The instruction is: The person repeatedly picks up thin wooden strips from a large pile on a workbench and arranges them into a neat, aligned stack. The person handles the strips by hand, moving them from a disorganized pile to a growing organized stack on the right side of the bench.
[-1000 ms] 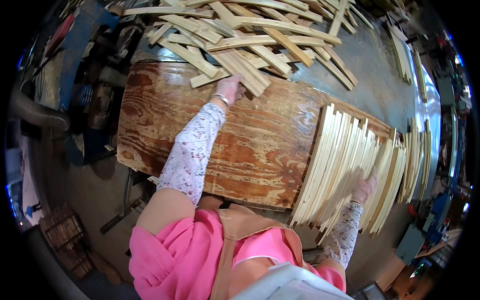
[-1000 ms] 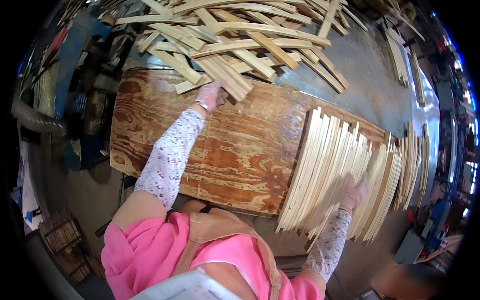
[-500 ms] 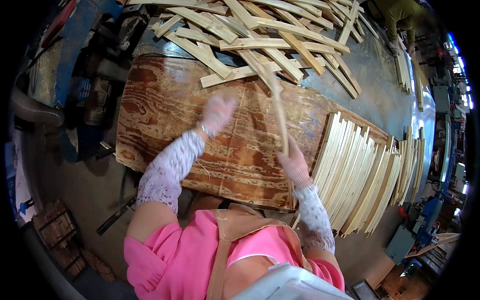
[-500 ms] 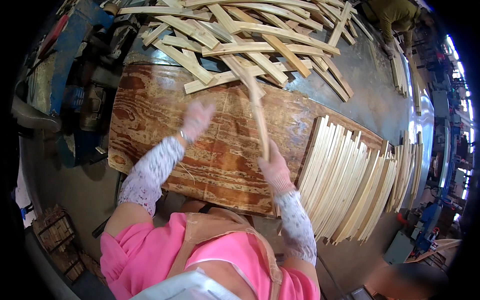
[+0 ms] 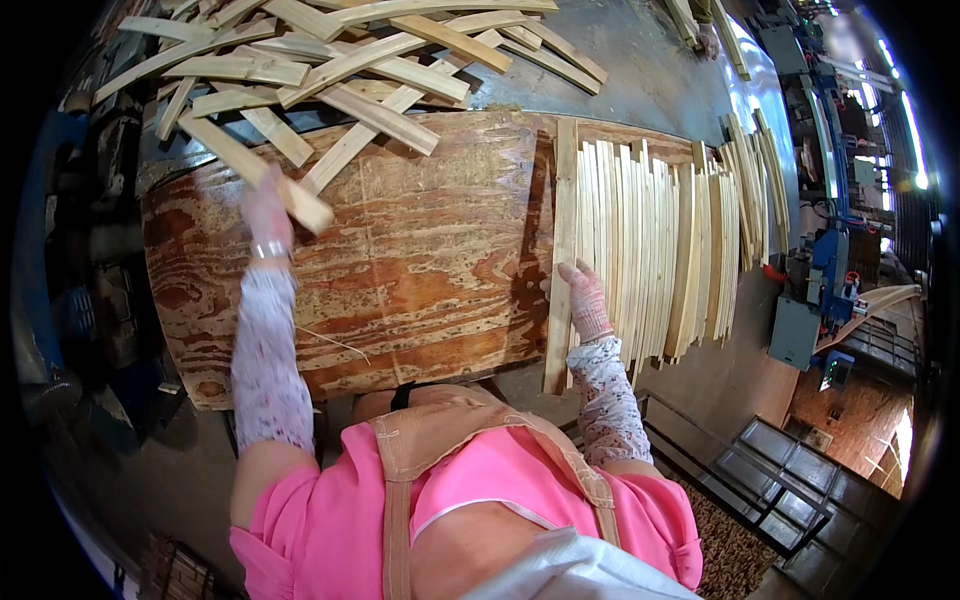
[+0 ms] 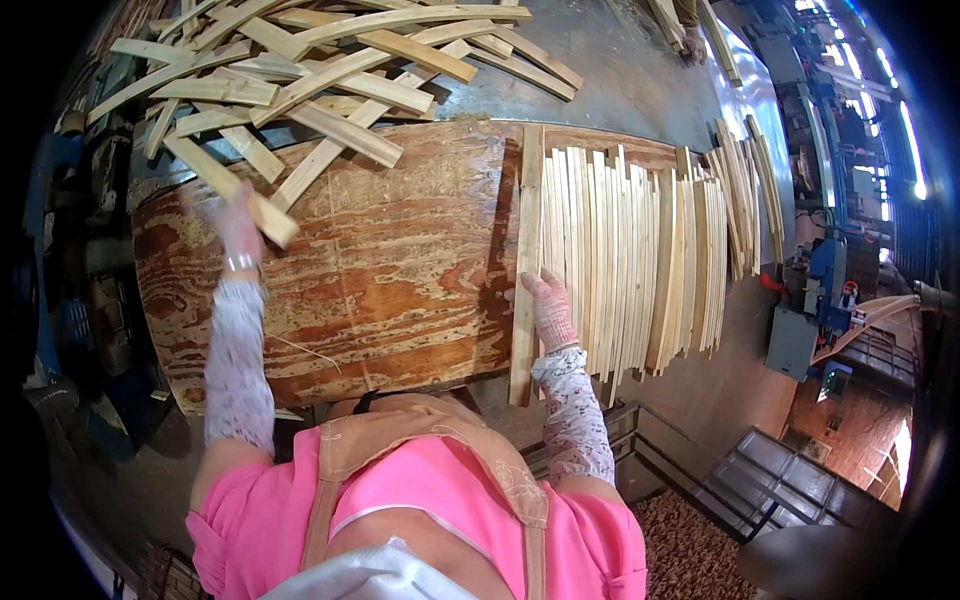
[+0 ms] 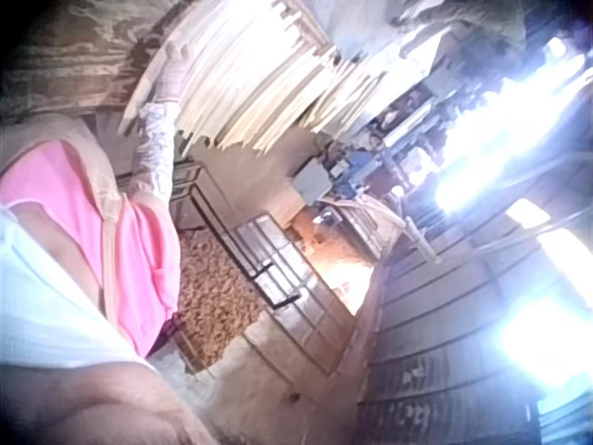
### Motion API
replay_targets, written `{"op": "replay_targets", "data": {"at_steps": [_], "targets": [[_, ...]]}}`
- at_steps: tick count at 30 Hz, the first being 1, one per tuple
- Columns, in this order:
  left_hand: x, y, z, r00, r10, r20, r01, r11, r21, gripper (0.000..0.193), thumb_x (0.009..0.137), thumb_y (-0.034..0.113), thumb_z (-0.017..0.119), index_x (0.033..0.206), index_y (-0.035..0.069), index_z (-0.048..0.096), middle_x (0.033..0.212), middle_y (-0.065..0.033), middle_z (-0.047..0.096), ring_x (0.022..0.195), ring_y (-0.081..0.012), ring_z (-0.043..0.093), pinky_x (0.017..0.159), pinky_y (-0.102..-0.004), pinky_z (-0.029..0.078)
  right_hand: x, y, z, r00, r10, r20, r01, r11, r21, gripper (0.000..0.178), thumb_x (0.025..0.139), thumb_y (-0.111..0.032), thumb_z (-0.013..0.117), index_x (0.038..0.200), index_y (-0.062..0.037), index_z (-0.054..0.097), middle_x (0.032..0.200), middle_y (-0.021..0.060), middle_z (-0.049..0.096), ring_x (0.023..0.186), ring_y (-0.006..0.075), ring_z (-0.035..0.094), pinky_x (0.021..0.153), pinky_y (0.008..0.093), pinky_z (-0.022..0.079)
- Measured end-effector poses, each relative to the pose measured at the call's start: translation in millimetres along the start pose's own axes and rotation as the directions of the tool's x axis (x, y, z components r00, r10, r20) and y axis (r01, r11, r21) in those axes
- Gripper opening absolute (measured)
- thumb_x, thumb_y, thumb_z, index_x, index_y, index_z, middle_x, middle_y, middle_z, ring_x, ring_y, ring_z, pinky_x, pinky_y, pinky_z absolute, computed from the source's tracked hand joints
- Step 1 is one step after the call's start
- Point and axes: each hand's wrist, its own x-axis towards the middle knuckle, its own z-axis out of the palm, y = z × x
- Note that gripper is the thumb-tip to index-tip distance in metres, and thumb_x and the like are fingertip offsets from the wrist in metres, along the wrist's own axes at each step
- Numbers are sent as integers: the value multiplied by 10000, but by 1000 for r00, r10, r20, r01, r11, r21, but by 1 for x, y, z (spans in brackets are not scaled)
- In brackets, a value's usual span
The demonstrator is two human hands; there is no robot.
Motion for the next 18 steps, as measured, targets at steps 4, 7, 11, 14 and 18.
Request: {"op": "replay_targets", "data": {"at_steps": [4,7,11,14,18], "targets": [[-162,-53,-23,998,-8,62,0,991,131,393,1015,55,689,1357,-41,520,1118,-100,613,992,-204,620,908,-366,547,-16,-20,0,980,-35,196,-17,967,255,482,1025,-262,605,1396,45,584,1097,126,745,856,213,744,708,353,620],[-263,-87,-20,976,-53,209,25,991,135,386,965,101,738,1289,4,552,1070,-104,646,903,-234,655,821,-397,572,-22,-24,-2,971,-61,229,-17,946,323,448,1058,-295,547,1363,25,616,1094,120,754,825,207,737,694,339,612],[-309,-121,4,817,-113,565,-228,837,497,615,943,316,728,1465,38,557,1255,-198,703,1136,-335,702,1015,-448,548,-21,-30,-1,969,-128,211,32,913,406,453,1096,-355,476,1344,-10,635,1062,122,776,765,187,732,632,324,614],[-320,-142,58,613,-206,763,-549,584,598,820,1000,410,618,1633,-23,327,1446,-286,609,1262,-447,648,1060,-482,533,-12,-33,-5,970,-159,182,58,885,462,514,1113,-416,442,1360,-1,616,1071,143,790,711,181,731,598,299,610],[-379,-163,118,419,-188,888,-806,374,459,955,1007,515,604,1640,-94,230,1522,-306,540,1240,-427,670,978,-490,585,-11,-53,-32,990,-87,111,45,940,338,423,1067,-310,536,1257,49,655,1053,148,782,663,194,717,602,330,605]]}}
